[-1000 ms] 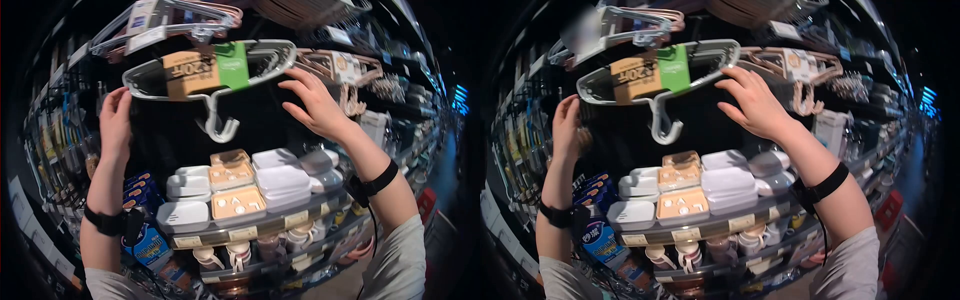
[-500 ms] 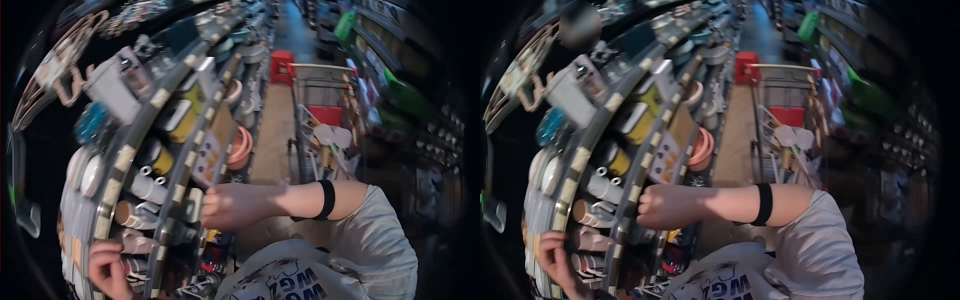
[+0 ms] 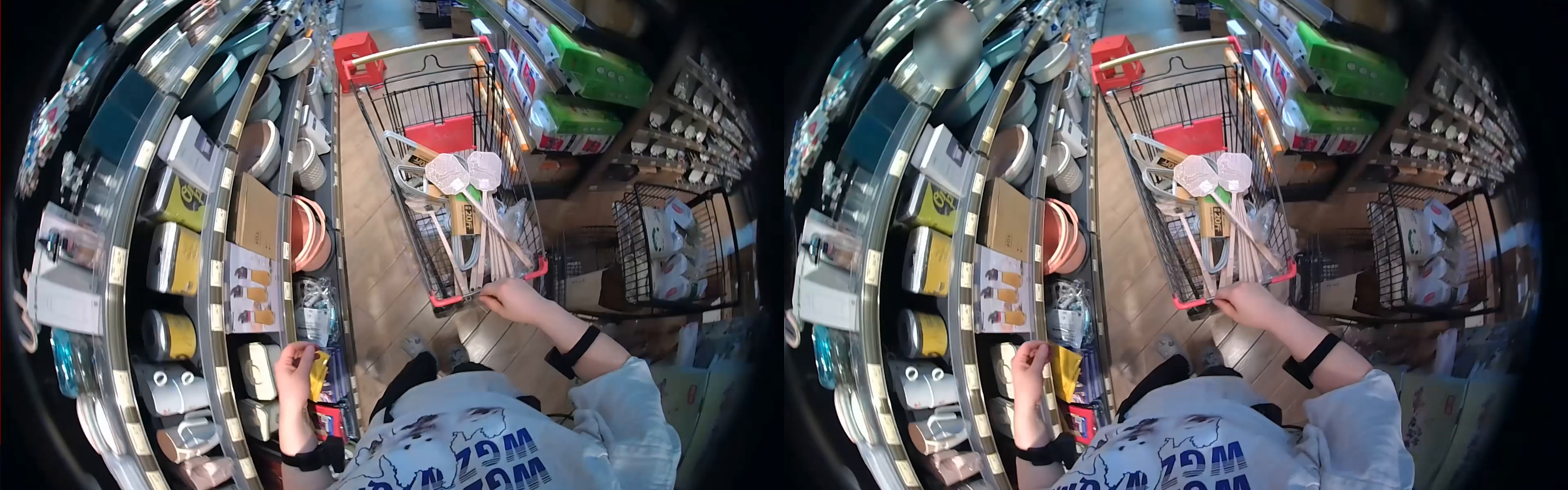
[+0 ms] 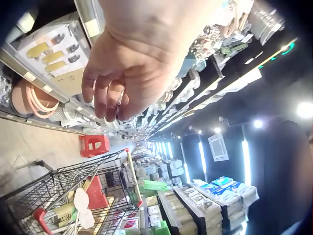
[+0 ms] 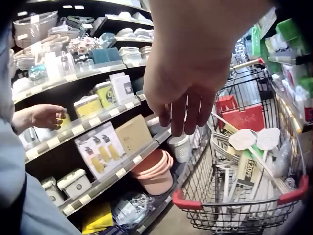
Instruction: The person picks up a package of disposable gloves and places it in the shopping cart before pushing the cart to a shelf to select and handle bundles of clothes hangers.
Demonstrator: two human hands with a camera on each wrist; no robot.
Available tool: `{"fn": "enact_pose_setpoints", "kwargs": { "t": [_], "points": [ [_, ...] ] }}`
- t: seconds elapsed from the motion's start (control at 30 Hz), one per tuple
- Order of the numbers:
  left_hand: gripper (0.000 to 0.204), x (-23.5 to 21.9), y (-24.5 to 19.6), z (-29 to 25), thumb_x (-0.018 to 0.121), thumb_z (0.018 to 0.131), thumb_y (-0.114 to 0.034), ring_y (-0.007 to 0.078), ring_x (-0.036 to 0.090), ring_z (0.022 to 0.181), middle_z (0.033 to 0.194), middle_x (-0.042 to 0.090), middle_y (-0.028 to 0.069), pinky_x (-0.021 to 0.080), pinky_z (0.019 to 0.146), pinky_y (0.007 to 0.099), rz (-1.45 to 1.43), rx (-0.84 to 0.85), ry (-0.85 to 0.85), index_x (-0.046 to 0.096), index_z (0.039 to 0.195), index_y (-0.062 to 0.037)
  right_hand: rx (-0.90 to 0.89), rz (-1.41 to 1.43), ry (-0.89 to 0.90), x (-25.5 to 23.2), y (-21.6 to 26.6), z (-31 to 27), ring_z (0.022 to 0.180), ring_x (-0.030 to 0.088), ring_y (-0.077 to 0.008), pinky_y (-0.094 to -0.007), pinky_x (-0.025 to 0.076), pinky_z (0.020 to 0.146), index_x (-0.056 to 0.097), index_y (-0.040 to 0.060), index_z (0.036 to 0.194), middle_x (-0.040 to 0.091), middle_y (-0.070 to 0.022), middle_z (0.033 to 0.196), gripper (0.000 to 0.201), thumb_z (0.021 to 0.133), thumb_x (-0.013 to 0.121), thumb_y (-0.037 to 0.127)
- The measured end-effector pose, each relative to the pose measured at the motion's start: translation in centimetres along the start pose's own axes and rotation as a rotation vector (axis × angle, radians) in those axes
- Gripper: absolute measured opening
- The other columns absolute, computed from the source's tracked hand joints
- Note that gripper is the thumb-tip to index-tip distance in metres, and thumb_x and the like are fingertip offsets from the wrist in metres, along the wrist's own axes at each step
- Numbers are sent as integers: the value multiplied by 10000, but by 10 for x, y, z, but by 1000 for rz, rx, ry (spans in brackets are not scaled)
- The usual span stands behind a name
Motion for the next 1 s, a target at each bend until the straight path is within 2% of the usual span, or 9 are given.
{"fn": "enact_pose_setpoints", "kwargs": {
  "t": [0.1, 0.23, 0.3, 0.43, 0.57, 0.6, 0.77, 0.83, 1.0],
  "points": [
    [89, 8, 8, 44, 586, 899, -89, 83, 579, 761, 834, 639, 21, 466, 709, 210, 59, -60, 86, 623, 939, -19, 94, -15, -7, 1, -6, 18, 785, 623, -352, -438, 497, 710, 646, 57, 884, 650, -152, 820, 177, 841, 559, 205],
    [110, 27, 23, 104, 606, 882, -88, 76, 584, 733, 811, 644, 19, 464, 681, 209, -72, -10, 157, 630, 928, 9, 207, 60, -35, 4, -33, 58, 786, 625, -353, -435, 500, 717, 651, 61, 886, 653, -158, 830, 177, 835, 556, 201],
    [115, 47, 15, 122, 587, 903, -115, 98, 589, 778, 860, 640, 28, 476, 720, 226, -6, -8, 244, 612, 940, -9, 242, 73, -77, 2, -50, 77, 782, 626, -356, -430, 500, 715, 653, 61, 897, 654, -167, 835, 187, 835, 553, 206],
    [110, 80, 2, 145, 607, 882, -99, 64, 571, 721, 800, 637, 3, 448, 675, 196, -49, -51, 274, 632, 921, 0, 272, 172, -82, 4, -96, 124, 759, 628, -357, -429, 495, 699, 650, 38, 891, 652, -177, 806, 190, 830, 567, 198],
    [113, 100, 21, 165, 610, 879, -107, 74, 582, 725, 813, 648, 11, 458, 683, 205, -46, -172, 182, 629, 918, -2, 303, 100, -6, 13, -160, 195, 760, 632, -356, -427, 500, 703, 657, 36, 887, 647, -187, 783, 192, 826, 568, 195],
    [115, 107, 23, 169, 612, 879, -108, 86, 591, 738, 827, 655, 23, 464, 697, 214, -16, -177, 176, 628, 923, -4, 336, 112, 87, 18, -176, 215, 805, 633, -355, -421, 500, 732, 642, 29, 933, 654, -188, 830, 213, 827, 555, 192],
    [102, 162, 40, 179, 611, 879, -94, 101, 600, 759, 832, 656, 41, 479, 728, 228, -62, -372, 57, 625, 933, -8, 316, 192, 183, 58, -238, 323, 881, 619, -353, -414, 488, 785, 590, 21, 1068, 649, -184, 921, 307, 815, 564, 193],
    [96, 187, 48, 183, 602, 887, -88, 104, 608, 760, 839, 658, 44, 486, 730, 232, -36, -442, 94, 624, 938, -9, 311, 280, 86, 83, -262, 362, 968, 594, -370, -412, 473, 840, 565, -8, 1097, 627, -216, 992, 343, 811, 575, 181],
    [103, 247, 40, 206, 593, 897, -91, 94, 614, 767, 853, 661, 45, 489, 724, 229, 6, -462, 133, 623, 951, -8, 384, 247, 75, 130, -304, 443, 1079, 542, -376, -413, 447, 900, 537, -19, 1129, 579, -243, 1111, 384, 805, 602, 176]
  ]
}}
Point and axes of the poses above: each hand's wrist, its own z-axis towards the middle knuckle, its own x-axis out of the palm, y = z × x, the point moved 6 cm from there along z, towards the middle knuckle
